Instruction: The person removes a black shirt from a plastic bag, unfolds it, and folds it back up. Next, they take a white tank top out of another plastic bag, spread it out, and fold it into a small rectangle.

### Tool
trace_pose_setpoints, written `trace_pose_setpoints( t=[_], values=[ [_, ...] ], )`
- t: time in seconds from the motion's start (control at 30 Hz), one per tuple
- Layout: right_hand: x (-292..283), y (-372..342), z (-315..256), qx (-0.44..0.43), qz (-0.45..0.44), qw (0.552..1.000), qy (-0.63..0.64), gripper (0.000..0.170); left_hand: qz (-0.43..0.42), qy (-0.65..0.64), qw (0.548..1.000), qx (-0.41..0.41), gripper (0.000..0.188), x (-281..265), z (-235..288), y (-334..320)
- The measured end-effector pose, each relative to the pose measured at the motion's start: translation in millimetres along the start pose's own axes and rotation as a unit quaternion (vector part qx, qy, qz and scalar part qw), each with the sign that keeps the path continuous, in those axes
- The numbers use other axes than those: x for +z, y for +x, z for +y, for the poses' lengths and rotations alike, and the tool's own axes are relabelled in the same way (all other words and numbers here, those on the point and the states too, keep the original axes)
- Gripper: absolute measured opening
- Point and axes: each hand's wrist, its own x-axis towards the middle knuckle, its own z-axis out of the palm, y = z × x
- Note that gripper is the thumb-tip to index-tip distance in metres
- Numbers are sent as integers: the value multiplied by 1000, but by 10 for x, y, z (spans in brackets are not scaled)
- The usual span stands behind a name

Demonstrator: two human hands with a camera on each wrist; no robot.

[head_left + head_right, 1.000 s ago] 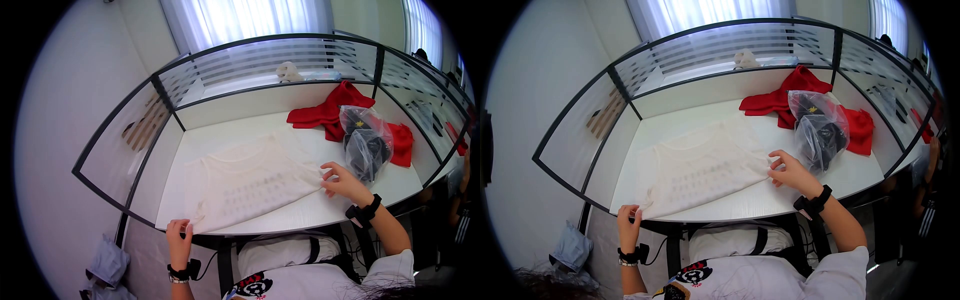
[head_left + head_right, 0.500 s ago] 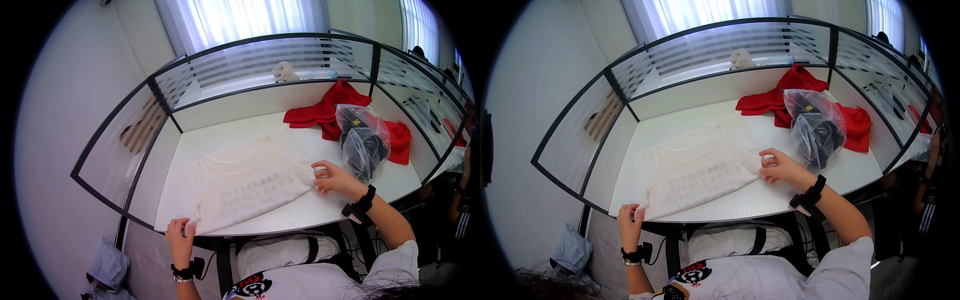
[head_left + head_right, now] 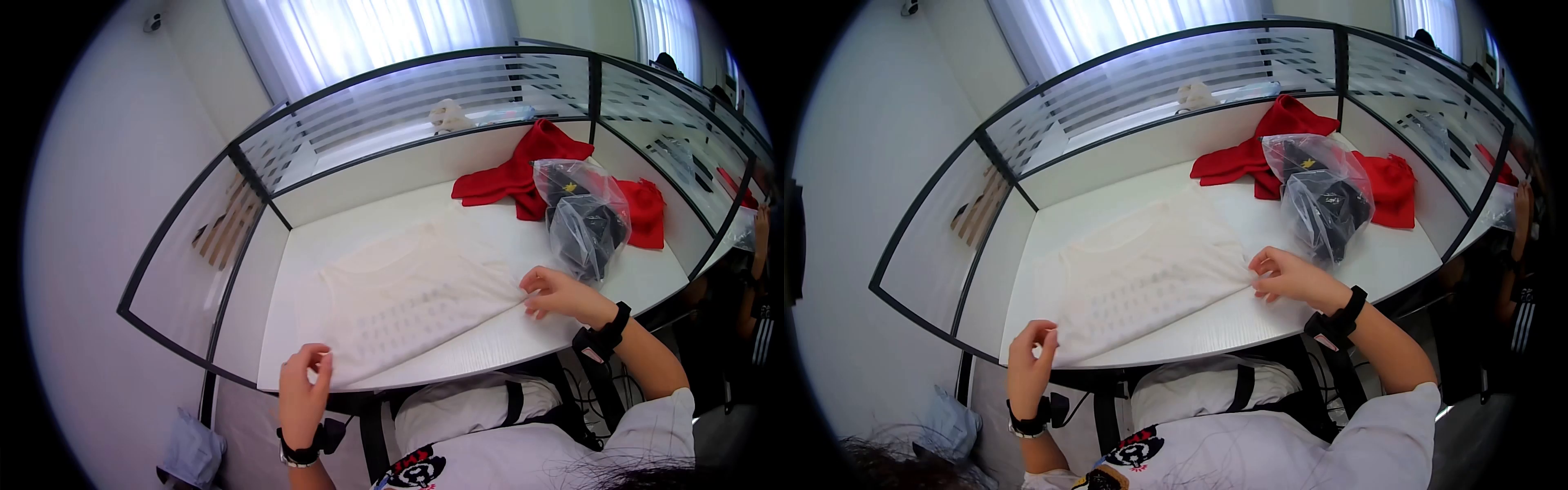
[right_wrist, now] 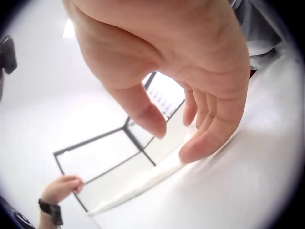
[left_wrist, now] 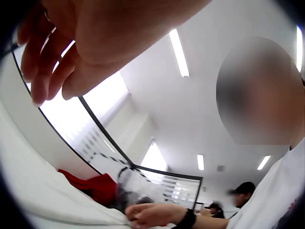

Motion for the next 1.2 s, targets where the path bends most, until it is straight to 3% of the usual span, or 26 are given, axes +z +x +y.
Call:
trace_pose_setpoints(
  t=[0.03,0.1,0.23,0.4,0.47,0.5,0.57,0.63,0.7,0.8,0.93,1.2],
  values=[
    [-18,-27,9,1,-14,1000,17,30,-39,-33,997,60,15,27,209,98],
    [-51,-6,37,16,-47,999,16,23,-114,-54,978,165,12,132,613,336],
    [-16,-16,125,-18,-34,999,-22,23,-239,-27,924,297,15,834,1034,1054],
    [-23,-8,171,-42,-53,998,-7,24,-325,3,902,286,16,1971,1216,1681],
    [-15,-10,172,-39,-51,998,-3,24,-401,105,870,267,24,2193,1298,1780],
    [-9,-2,136,-38,-55,998,-4,23,-403,104,869,269,24,2256,1319,1823],
    [-39,-16,101,-25,-58,998,-24,22,-521,32,837,165,33,2317,1319,1912],
    [-41,30,193,-44,-65,997,-4,22,-555,-36,813,171,30,2337,1256,1956],
    [-43,-9,140,-42,-66,997,8,23,-542,-91,826,126,27,2296,1279,1911],
    [-54,-52,130,-31,-62,998,7,25,-497,-123,851,119,29,2361,1261,1896],
    [-30,-82,183,-30,-18,999,-5,30,-467,-91,870,133,30,2484,1183,1842],
    [26,-77,232,-63,55,996,11,36,-433,-136,888,71,30,2479,1142,1734]
  ],
)
